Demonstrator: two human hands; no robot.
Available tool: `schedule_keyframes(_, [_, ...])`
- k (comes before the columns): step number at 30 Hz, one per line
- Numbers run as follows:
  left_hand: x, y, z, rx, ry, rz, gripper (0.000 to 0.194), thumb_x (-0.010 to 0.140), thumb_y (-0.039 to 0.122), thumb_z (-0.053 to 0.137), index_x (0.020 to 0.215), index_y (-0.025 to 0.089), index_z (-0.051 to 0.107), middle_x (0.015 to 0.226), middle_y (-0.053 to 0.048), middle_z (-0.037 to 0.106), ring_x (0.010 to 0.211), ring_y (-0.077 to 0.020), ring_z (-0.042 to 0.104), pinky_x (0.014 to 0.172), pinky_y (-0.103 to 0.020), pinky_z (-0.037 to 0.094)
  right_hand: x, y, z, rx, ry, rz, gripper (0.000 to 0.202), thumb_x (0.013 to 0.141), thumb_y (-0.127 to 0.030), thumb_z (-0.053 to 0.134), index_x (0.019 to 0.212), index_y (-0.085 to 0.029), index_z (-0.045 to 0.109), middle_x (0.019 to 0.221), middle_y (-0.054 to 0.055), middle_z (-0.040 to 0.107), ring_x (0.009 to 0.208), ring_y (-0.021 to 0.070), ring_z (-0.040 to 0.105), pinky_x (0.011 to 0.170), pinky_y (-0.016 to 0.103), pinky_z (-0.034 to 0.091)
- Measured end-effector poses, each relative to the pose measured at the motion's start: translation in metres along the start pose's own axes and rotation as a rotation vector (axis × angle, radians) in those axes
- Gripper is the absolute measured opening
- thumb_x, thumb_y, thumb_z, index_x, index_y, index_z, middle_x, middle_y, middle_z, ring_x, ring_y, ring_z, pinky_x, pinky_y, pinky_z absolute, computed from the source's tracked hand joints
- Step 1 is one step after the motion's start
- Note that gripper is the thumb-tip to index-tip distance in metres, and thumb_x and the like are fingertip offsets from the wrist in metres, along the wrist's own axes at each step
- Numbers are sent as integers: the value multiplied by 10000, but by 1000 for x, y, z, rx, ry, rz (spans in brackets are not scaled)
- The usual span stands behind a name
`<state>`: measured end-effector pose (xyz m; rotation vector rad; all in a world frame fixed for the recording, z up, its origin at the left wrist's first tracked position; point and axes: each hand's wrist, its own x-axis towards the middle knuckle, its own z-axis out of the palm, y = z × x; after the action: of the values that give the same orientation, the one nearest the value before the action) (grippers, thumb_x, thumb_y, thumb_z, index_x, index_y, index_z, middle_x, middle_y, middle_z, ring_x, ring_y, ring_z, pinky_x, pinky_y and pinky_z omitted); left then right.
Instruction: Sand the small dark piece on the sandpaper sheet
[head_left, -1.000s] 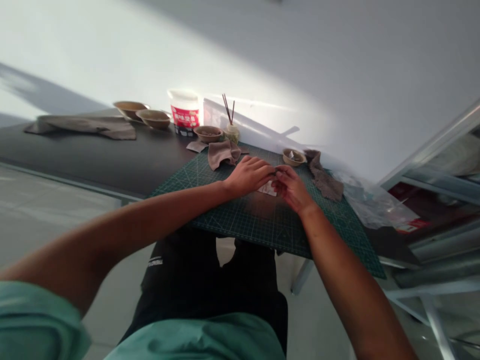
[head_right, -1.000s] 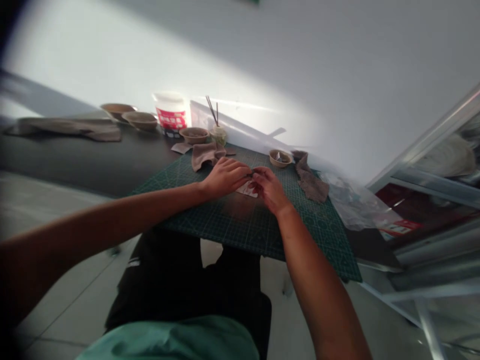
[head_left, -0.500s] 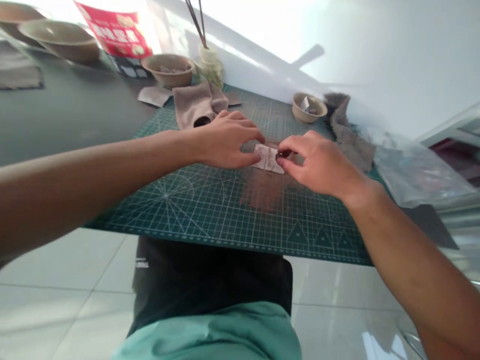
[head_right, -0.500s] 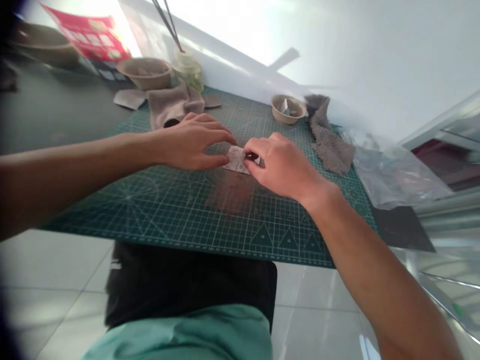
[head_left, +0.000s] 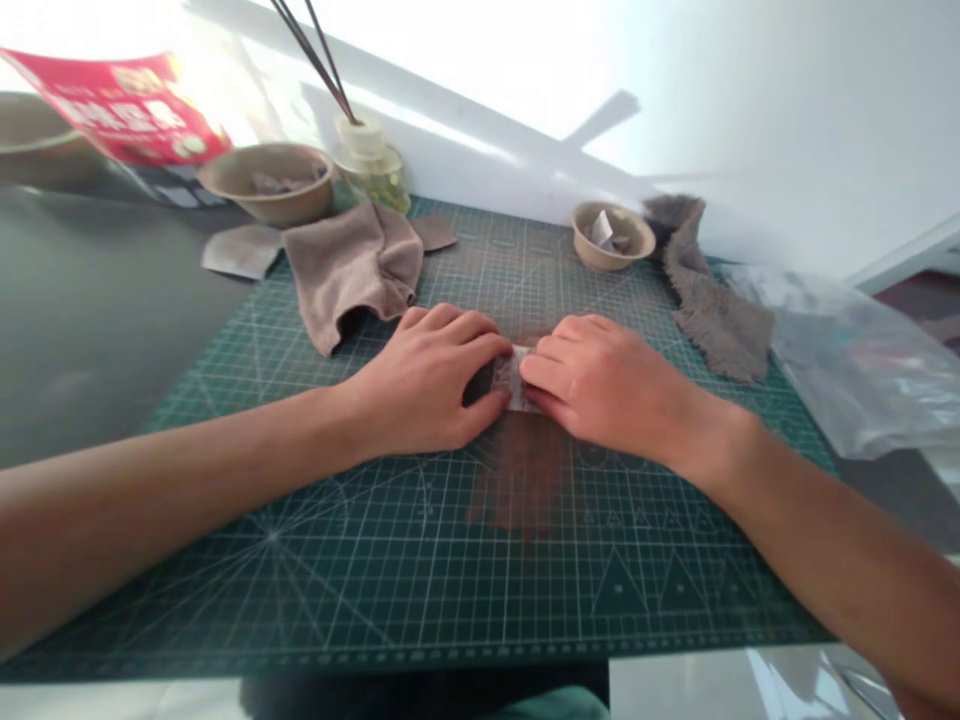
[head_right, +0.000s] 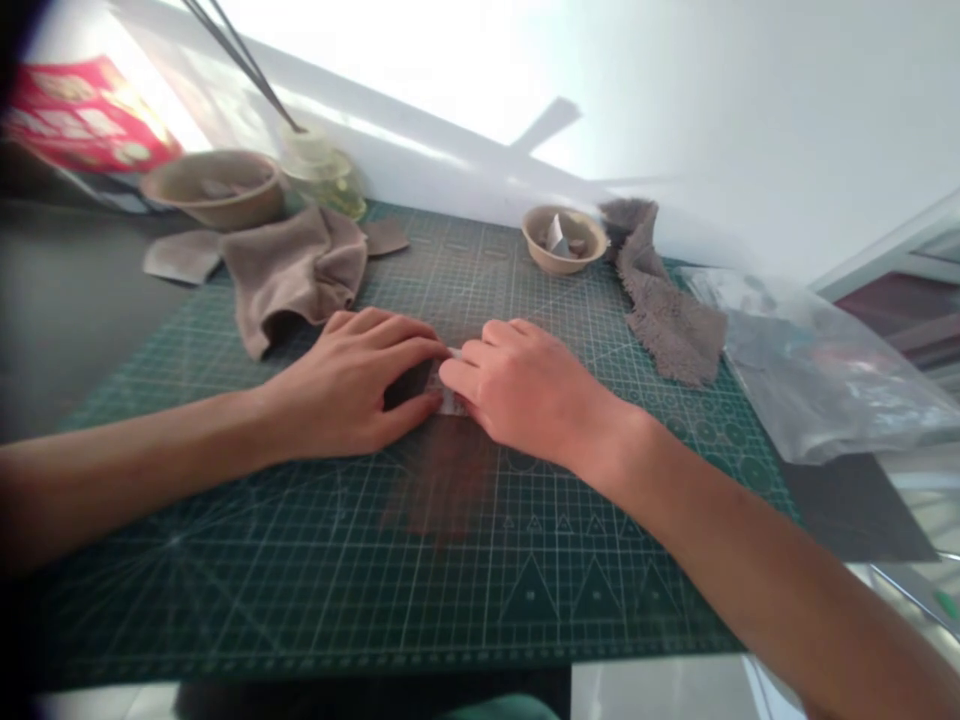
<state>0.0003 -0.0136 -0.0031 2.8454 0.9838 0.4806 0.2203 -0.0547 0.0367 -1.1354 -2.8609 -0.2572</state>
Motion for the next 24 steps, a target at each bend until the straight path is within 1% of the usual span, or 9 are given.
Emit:
schedule_keyframes(3, [1, -1, -3, -65, -35, -32, 412, 898, 444, 552, 1233, 224, 647, 1256, -81, 641, 1139, -338, 541, 943, -518, 395, 2, 0, -2, 41, -41, 18, 95, 1001, -207, 560, 949, -199, 638, 953, 61, 647, 912, 252, 526, 808, 380, 374])
schedule_keyframes(5, [1, -2, -6, -113, -68, -49, 401, 884, 418, 563, 1227, 226, 645, 1261, -80, 633, 1140, -334, 536, 944, -517, 402, 3, 1, -4, 91, -59, 27, 75, 977, -158, 574, 953, -200, 633, 975, 57, 635, 903, 245, 529, 803, 376, 388])
schedule_keyframes(9, [1, -4, -11, -176, -95, -83, 406, 854, 377, 600, 1226, 217, 627, 1280, -91, 618, 1162, -326, 529, 972, -512, 414, 4, 4, -5, 195, -93, -6, 143, 940, -60, 565, 951, -187, 629, 970, 53, 631, 890, 232, 539, 812, 362, 426])
schedule_keyframes(14, [0, -7, -14, -227, -106, -83, 400, 829, 345, 627, 1201, 197, 622, 1287, -103, 612, 1178, -322, 523, 1008, -518, 424, 10, 8, 4, 345, -46, -28, 183, 920, -7, 555, 935, -172, 632, 966, 54, 636, 900, 214, 568, 827, 338, 467])
schedule_keyframes(17, [0, -7, -14, -241, -130, -71, 390, 815, 327, 630, 1189, 216, 633, 1292, -91, 607, 1175, -325, 524, 1003, -532, 431, 16, 12, 11, 475, -9, -18, 137, 950, -46, 567, 945, -162, 640, 961, 54, 640, 912, 196, 591, 837, 320, 486])
schedule_keyframes(19, [-1, -6, -14, -234, -126, -78, 386, 821, 336, 625, 1192, 230, 636, 1306, -88, 595, 1191, -337, 515, 1003, -556, 429, 18, 13, 14, 523, 6, 32, 89, 971, -100, 588, 941, -164, 643, 951, 48, 634, 890, 185, 598, 816, 313, 491])
schedule_keyframes(21, [-3, -5, -13, -218, -111, -98, 401, 832, 349, 621, 1219, 241, 630, 1324, -94, 576, 1215, -352, 501, 1016, -585, 420, 17, 12, 16, 545, 6, 84, 91, 978, -124, 591, 918, -166, 644, 928, 40, 621, 851, 176, 597, 774, 305, 487])
schedule_keyframes(22, [-4, -4, -13, -210, -107, -110, 409, 835, 353, 621, 1229, 244, 628, 1333, -99, 567, 1227, -359, 494, 1024, -596, 415, 16, 12, 16, 562, 1, 84, 103, 978, -123, 588, 904, -166, 644, 918, 37, 616, 838, 172, 596, 760, 299, 483])
schedule_keyframes(24, [-5, -4, -13, -201, -108, -126, 409, 832, 356, 627, 1226, 245, 630, 1340, -107, 556, 1237, -366, 489, 1034, -606, 412, 14, 11, 17, 596, -10, 35, 120, 978, -116, 581, 890, -163, 649, 914, 35, 621, 843, 168, 601, 764, 289, 483])
